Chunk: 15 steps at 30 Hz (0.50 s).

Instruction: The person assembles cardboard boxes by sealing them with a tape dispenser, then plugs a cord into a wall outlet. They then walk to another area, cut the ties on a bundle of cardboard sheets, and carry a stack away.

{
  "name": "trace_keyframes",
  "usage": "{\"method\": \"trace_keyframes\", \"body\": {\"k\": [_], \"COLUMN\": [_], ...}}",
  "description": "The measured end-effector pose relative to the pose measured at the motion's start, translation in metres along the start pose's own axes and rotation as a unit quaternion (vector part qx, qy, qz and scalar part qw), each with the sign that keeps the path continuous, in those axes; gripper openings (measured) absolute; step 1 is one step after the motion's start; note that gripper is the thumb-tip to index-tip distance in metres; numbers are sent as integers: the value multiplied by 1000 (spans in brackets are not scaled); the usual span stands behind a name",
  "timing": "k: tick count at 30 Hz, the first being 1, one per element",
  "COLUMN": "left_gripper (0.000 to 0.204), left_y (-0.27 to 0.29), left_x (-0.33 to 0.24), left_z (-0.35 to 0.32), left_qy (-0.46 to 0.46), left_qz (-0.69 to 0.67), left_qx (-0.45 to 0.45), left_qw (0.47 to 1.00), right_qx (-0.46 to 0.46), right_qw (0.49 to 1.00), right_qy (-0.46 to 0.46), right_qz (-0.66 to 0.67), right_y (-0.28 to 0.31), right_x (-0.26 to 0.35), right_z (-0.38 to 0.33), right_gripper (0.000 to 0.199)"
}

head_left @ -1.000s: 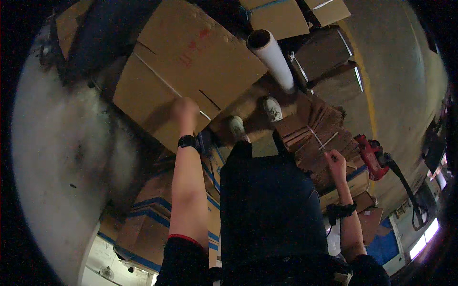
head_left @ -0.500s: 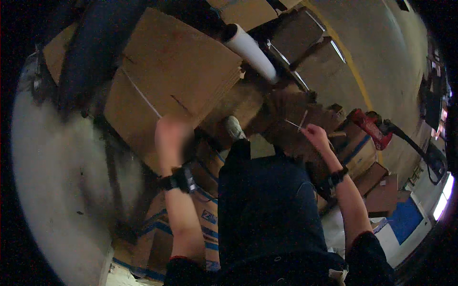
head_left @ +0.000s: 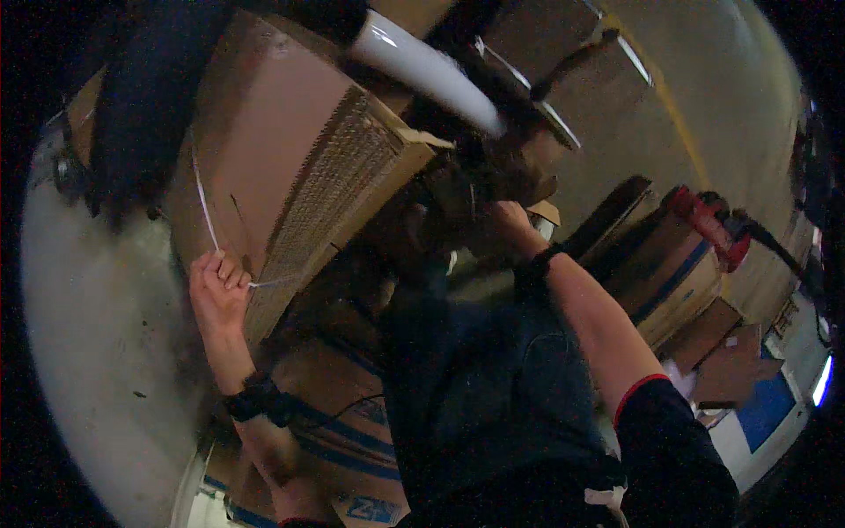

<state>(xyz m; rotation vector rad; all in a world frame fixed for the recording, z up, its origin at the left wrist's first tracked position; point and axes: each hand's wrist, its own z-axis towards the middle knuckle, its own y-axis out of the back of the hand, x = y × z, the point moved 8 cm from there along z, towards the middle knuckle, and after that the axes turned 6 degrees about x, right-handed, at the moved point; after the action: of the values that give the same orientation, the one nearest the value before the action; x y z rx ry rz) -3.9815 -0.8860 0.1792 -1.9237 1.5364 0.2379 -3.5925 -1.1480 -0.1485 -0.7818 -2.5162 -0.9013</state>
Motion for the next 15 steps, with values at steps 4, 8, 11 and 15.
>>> {"method": "trace_keyframes", "body": {"k": [4, 8, 11, 15], "left_gripper": [24, 28, 32, 33], "left_y": [11, -50, -15, -1], "left_x": [15, 39, -31, -10], "left_z": [-28, -20, -80, -65], "left_qy": [-23, 7, -64, -91], "left_qz": [26, -122, -40, -12], "left_qx": [-202, -104, -277, -212], "left_qw": [979, 987, 958, 973], "right_qx": [8, -182, 181, 151], "right_qw": [1000, 963, 894, 800], "right_qy": [15, 198, -93, -94], "right_qz": [15, 17, 399, 574], "right_y": [-22, 23, -10, 41], "right_x": [17, -69, 52, 72], "right_z": [-11, -59, -28, 26], "right_gripper": [25, 38, 43, 49]}}
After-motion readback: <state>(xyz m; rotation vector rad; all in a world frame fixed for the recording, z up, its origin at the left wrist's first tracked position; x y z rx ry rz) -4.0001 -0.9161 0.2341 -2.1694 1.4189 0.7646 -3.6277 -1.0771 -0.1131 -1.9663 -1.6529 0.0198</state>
